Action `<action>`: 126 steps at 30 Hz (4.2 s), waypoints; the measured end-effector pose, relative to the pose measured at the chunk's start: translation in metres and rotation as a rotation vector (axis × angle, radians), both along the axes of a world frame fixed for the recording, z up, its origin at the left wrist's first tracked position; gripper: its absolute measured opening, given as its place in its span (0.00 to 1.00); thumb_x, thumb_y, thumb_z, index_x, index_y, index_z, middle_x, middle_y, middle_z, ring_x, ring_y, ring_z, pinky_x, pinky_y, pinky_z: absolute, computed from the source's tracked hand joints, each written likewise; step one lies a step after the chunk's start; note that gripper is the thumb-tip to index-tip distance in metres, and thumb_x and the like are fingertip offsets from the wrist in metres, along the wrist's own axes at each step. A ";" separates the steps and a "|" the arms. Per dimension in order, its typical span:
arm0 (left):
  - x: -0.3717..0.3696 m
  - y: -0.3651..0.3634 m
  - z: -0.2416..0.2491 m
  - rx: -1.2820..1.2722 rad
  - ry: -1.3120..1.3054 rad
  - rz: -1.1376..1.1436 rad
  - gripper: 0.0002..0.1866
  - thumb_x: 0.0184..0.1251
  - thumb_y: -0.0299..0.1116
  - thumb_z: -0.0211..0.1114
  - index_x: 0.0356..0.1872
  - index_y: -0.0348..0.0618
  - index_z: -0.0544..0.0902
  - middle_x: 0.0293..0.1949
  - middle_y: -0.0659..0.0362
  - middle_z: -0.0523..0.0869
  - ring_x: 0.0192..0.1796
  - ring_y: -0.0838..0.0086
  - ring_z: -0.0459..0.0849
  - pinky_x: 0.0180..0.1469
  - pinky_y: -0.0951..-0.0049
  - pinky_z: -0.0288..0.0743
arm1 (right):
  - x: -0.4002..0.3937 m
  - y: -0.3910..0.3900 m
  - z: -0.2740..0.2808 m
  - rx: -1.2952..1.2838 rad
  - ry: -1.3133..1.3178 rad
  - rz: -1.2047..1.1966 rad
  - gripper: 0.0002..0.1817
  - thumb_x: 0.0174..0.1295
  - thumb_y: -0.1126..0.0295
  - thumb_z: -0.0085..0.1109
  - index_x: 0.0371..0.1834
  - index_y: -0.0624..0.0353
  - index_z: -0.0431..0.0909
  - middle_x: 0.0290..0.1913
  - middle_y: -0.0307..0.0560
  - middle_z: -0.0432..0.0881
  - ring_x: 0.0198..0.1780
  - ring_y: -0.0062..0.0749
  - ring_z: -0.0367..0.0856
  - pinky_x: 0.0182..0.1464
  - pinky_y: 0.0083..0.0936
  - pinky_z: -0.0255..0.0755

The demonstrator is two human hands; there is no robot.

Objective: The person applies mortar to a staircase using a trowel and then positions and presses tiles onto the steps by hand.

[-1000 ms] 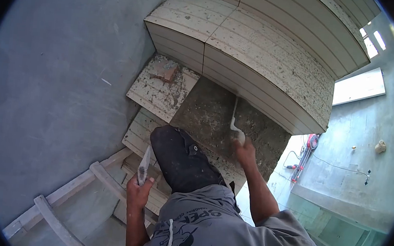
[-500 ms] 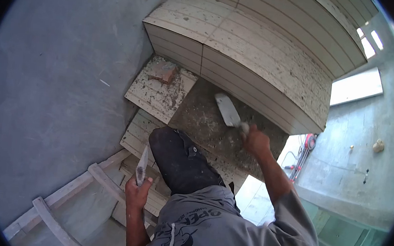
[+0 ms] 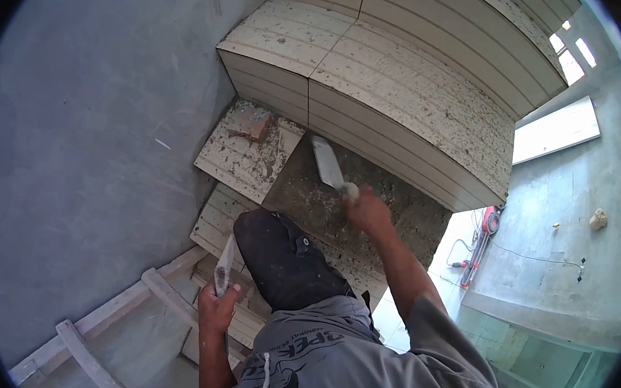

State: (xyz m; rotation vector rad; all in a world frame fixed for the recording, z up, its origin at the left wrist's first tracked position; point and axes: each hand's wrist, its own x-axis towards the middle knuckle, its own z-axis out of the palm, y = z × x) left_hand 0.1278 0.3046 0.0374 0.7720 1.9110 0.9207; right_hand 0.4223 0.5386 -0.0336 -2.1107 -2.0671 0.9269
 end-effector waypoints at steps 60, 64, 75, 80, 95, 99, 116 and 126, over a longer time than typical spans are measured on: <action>0.011 0.014 -0.006 -0.026 0.031 -0.175 0.12 0.59 0.37 0.69 0.32 0.37 0.80 0.22 0.62 0.77 0.26 0.76 0.74 0.31 0.69 0.69 | 0.139 -0.104 -0.010 -0.137 0.426 -0.601 0.22 0.65 0.55 0.61 0.50 0.65 0.75 0.34 0.47 0.80 0.33 0.31 0.79 0.36 0.33 0.74; 0.015 0.007 -0.006 -0.037 0.072 -0.270 0.13 0.58 0.36 0.69 0.31 0.35 0.79 0.24 0.57 0.80 0.30 0.71 0.77 0.36 0.65 0.72 | 0.182 -0.131 -0.044 -0.059 0.529 -0.696 0.19 0.66 0.57 0.60 0.48 0.63 0.76 0.31 0.43 0.77 0.28 0.28 0.76 0.28 0.29 0.71; 0.004 0.000 -0.007 -0.088 0.030 -0.173 0.12 0.59 0.35 0.67 0.31 0.35 0.78 0.24 0.60 0.78 0.29 0.76 0.73 0.35 0.69 0.69 | 0.201 -0.150 -0.009 -0.182 0.559 -0.906 0.15 0.67 0.57 0.57 0.40 0.59 0.72 0.24 0.42 0.73 0.17 0.29 0.72 0.17 0.30 0.68; 0.002 0.001 -0.016 -0.080 0.025 -0.164 0.13 0.58 0.36 0.67 0.31 0.35 0.79 0.24 0.61 0.77 0.29 0.76 0.72 0.35 0.69 0.69 | 0.212 -0.163 0.002 -0.194 0.567 -0.990 0.16 0.68 0.56 0.54 0.41 0.58 0.71 0.24 0.44 0.74 0.16 0.30 0.73 0.17 0.30 0.70; 0.002 -0.010 -0.012 -0.096 0.141 -0.187 0.16 0.60 0.39 0.69 0.34 0.33 0.79 0.24 0.57 0.78 0.28 0.71 0.72 0.36 0.66 0.71 | 0.157 -0.180 0.018 -0.169 0.812 -0.857 0.12 0.68 0.59 0.56 0.43 0.57 0.73 0.22 0.40 0.73 0.16 0.26 0.73 0.15 0.27 0.70; 0.006 -0.014 -0.004 -0.075 0.063 -0.100 0.14 0.61 0.38 0.68 0.33 0.35 0.79 0.24 0.61 0.77 0.29 0.75 0.72 0.34 0.68 0.70 | 0.055 -0.138 0.004 -0.245 0.765 -0.480 0.19 0.66 0.53 0.61 0.47 0.57 0.76 0.30 0.39 0.76 0.31 0.23 0.77 0.26 0.25 0.73; -0.014 -0.036 0.040 -0.126 0.057 -0.165 0.10 0.62 0.37 0.67 0.32 0.42 0.78 0.23 0.66 0.74 0.24 0.83 0.70 0.25 0.77 0.64 | -0.022 -0.136 -0.060 -0.016 0.520 -0.396 0.32 0.64 0.46 0.55 0.50 0.71 0.74 0.43 0.74 0.81 0.50 0.68 0.80 0.55 0.51 0.71; -0.020 0.002 0.051 -0.037 0.089 -0.239 0.13 0.62 0.40 0.68 0.37 0.42 0.78 0.23 0.67 0.73 0.23 0.82 0.69 0.25 0.77 0.65 | 0.127 -0.228 -0.053 -0.021 0.305 -0.757 0.28 0.66 0.47 0.53 0.46 0.67 0.74 0.40 0.70 0.83 0.47 0.63 0.82 0.51 0.52 0.73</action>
